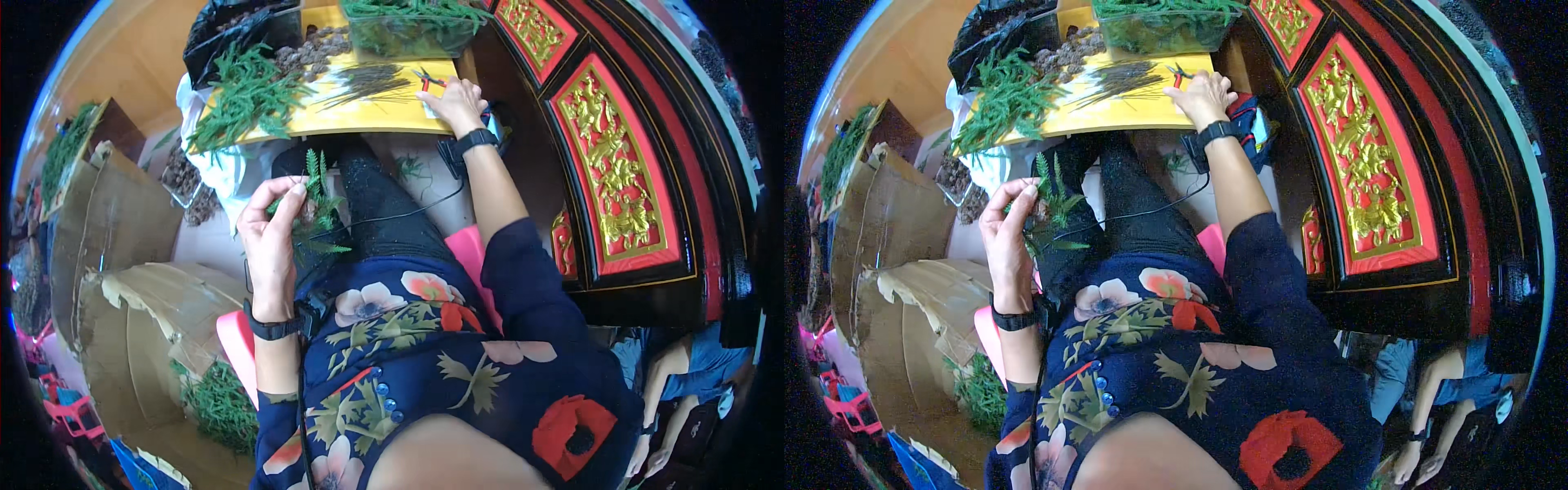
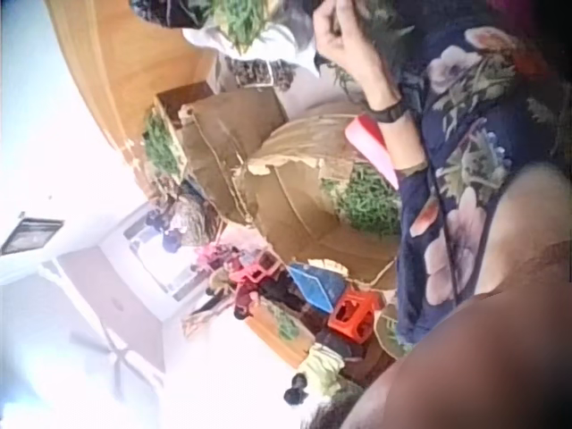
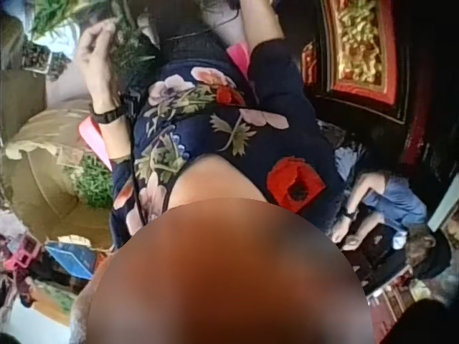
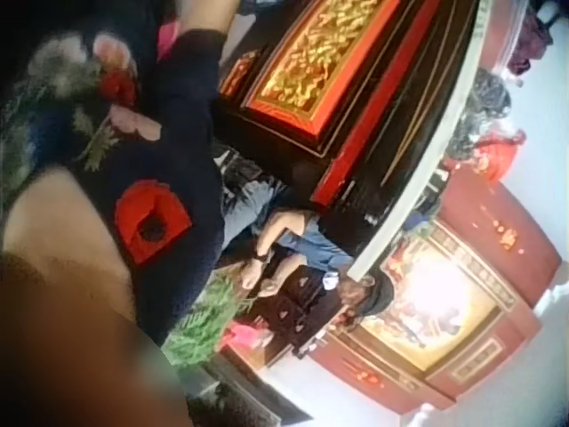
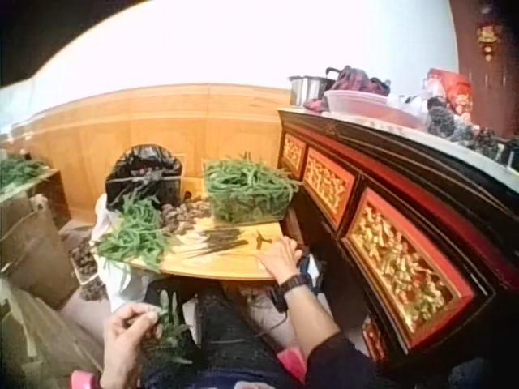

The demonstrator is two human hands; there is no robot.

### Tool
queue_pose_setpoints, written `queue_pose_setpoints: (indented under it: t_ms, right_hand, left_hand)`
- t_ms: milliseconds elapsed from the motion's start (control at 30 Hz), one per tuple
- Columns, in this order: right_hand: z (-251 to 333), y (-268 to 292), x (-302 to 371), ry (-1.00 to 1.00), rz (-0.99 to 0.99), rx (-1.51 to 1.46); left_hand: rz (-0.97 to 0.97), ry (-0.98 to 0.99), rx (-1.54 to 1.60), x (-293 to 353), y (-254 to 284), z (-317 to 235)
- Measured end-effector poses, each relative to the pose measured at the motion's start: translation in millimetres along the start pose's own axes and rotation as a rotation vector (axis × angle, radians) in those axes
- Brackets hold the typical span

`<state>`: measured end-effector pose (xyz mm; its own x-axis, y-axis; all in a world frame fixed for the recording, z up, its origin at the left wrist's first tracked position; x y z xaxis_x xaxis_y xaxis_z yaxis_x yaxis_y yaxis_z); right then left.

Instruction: Trimming green branches with scissors and picking seeds or pods from them.

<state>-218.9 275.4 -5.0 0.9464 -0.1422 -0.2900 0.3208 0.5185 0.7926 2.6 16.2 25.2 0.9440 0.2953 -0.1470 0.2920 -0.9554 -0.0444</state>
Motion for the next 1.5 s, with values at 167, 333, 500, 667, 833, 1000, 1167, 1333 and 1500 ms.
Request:
queue_pose_setpoints:
  t_ms: [167,333,500,667,833,1000,1167,1333,1500]
  right_hand:
    - [-5.8,-16.4,-20.9,-0.127,0.226,0.054]
    - [-0.5,-27.1,-31.3,-0.131,0.311,0.284]
    - [-14.8,-44.8,-40.3,-0.146,0.169,0.380]
    - [-11.1,-40.2,-35.7,-0.130,0.073,0.014]
    - [54.5,0.7,34.2,0.335,0.178,-0.698]
    - [118.6,18.1,118.3,0.780,0.479,-0.847]
    - [123.8,19.7,132.9,0.913,0.545,-0.646]
    - [118.2,16.2,126.5,0.951,0.509,-0.599]
    - [115.9,14.1,125.1,0.947,0.538,-0.622]
  left_hand:
    - [-0.050,-0.018,-0.129,3.1,4.6,-2.0]
    - [-0.087,0.003,-0.143,1.6,7.4,-0.4]
    - [-0.065,0.016,-0.065,1.8,9.1,3.8]
    - [-0.053,0.046,-0.035,-0.7,16.1,-2.9]
    - [0.044,0.077,0.004,-3.8,21.2,-3.1]
    - [0.041,0.073,0.000,-3.4,26.6,-1.9]
    - [0.016,0.078,-0.036,-1.3,30.5,-7.5]
    - [0.077,0.109,0.012,-5.5,33.2,-3.5]
    - [0.099,0.114,0.009,-5.8,34.2,-2.0]
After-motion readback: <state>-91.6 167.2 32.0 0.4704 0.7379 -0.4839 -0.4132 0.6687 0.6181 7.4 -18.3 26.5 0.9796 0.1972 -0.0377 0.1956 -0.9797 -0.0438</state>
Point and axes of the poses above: each hand's wrist, its own x-axis away from the middle knuckle, its own y-axis out of the back of the hand, z = x × y, the point moved 2 cm from there along -x, towards the middle knuckle, and after that the axes turned 12 degrees about -x, right-handed, at the moved point
